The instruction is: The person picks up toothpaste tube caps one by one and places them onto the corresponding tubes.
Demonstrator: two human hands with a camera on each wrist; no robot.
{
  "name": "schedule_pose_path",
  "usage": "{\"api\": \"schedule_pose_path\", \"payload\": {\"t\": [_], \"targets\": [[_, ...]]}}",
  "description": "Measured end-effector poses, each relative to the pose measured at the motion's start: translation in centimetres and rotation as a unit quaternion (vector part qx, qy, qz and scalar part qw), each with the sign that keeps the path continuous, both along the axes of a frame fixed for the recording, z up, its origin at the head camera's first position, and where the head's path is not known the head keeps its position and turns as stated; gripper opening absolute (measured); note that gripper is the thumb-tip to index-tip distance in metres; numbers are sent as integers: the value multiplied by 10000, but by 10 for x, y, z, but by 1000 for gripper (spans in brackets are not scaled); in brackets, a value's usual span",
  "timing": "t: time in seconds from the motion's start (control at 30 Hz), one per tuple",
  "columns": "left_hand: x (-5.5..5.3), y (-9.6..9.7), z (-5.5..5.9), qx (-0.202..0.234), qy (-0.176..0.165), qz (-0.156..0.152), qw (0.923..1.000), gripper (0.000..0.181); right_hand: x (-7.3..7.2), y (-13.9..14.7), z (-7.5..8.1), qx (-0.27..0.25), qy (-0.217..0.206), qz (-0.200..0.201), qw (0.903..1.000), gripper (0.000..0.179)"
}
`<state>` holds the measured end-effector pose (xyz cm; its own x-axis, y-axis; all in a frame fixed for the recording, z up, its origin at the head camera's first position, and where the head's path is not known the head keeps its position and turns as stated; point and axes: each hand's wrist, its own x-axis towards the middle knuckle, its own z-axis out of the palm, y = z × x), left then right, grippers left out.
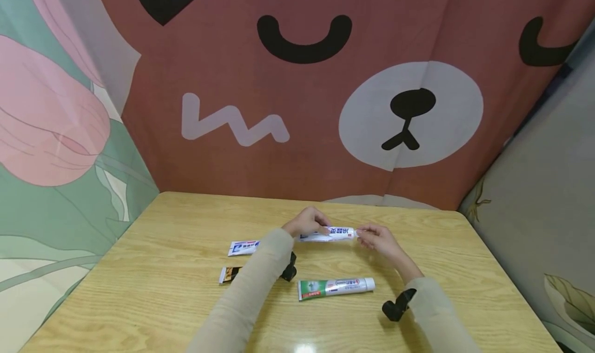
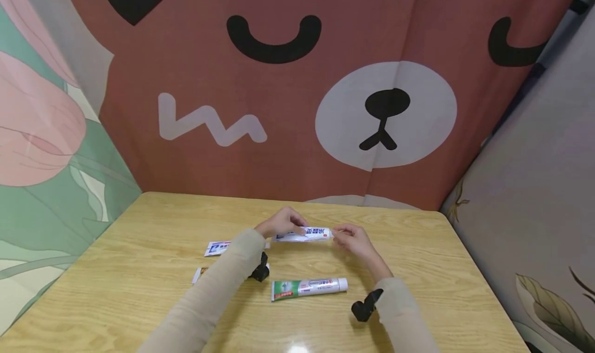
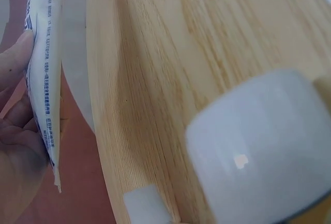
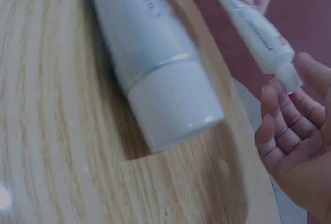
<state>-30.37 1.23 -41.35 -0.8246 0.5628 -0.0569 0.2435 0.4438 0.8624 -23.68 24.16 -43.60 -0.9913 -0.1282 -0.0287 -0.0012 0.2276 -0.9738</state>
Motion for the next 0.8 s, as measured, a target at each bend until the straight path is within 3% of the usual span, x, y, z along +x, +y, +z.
{"api": "schedule_pose_path", "payload": {"t": [0.1, 0.47, 0.8], "targets": [[-2, 0, -1, 14, 22, -9, 10000, 10, -1, 1, 1, -49, 157, 99, 9998, 24], [-4, 5, -2, 17, 9, 200, 9998, 8, -4, -3, -2, 28, 162, -249, 9996, 21], [-2, 6, -7, -144, 118, 206, 9996, 5, -5, -1, -7, 13, -54, -282, 9996, 24]]}}
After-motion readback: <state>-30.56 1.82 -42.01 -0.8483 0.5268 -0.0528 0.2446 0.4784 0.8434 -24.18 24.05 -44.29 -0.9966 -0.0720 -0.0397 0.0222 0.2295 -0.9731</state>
